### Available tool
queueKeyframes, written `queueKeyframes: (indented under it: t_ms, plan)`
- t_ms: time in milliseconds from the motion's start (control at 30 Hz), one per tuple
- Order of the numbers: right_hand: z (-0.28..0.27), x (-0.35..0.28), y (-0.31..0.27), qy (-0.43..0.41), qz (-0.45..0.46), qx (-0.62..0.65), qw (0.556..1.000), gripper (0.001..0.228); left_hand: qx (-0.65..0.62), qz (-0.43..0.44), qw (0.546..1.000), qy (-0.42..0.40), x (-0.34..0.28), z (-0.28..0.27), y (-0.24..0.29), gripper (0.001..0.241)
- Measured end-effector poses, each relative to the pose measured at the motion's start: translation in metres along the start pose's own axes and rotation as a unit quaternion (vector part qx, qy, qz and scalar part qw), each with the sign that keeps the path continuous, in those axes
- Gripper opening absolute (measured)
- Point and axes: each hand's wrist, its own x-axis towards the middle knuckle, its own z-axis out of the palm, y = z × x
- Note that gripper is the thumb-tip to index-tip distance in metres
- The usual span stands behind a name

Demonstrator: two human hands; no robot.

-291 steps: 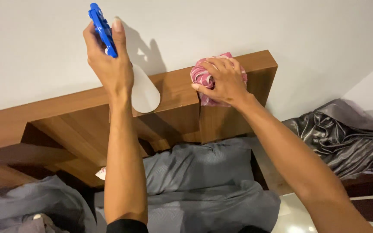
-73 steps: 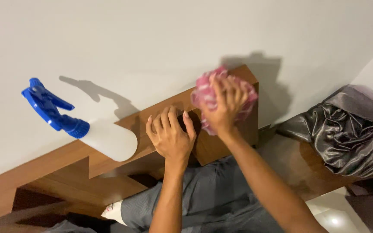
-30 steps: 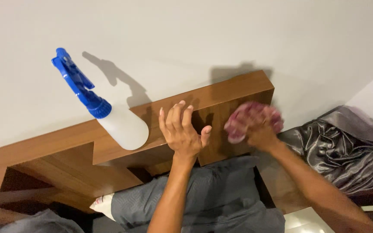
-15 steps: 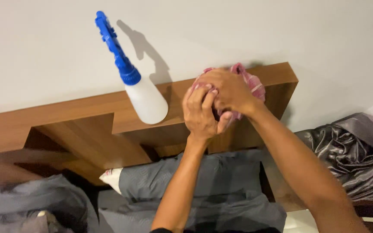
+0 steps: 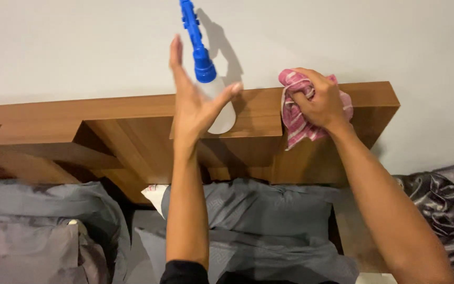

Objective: The person cleans a wooden headboard by spraying it with a cleaning solution and wiping it with a pink cloth. They repeatedly spray different sections of the headboard and wipe them down, occasionally adjusting the cloth.

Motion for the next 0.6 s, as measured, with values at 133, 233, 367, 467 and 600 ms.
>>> queueKeyframes:
  t_ms: [133, 233, 367, 467, 600]
  plan:
    - [0.000, 0.001, -0.007, 0.003, -0.026, -0.005, 1.000, 0.037, -0.025, -0.032, 0.999, -0.005, 0.029, 0.019, -0.013, 0.117]
    - [0.002, 0.002, -0.005, -0.002, -0.013, -0.002, 1.000, 0.037, -0.073, -0.080, 0.994, 0.018, 0.034, 0.022, -0.004, 0.098]
    - [0.003, 0.002, -0.003, -0.007, -0.022, -0.019, 1.000, 0.039, -0.044, -0.122, 0.991, 0.023, 0.024, 0.000, 0.034, 0.078]
    - [0.002, 0.006, -0.008, -0.015, -0.020, -0.027, 0.999, 0.041, -0.013, -0.158, 0.987, 0.003, 0.005, -0.022, 0.076, 0.068]
    - [0.002, 0.000, -0.012, -0.019, -0.004, -0.028, 0.999, 0.038, -0.071, -0.243, 0.967, -0.021, -0.053, -0.038, 0.082, 0.056]
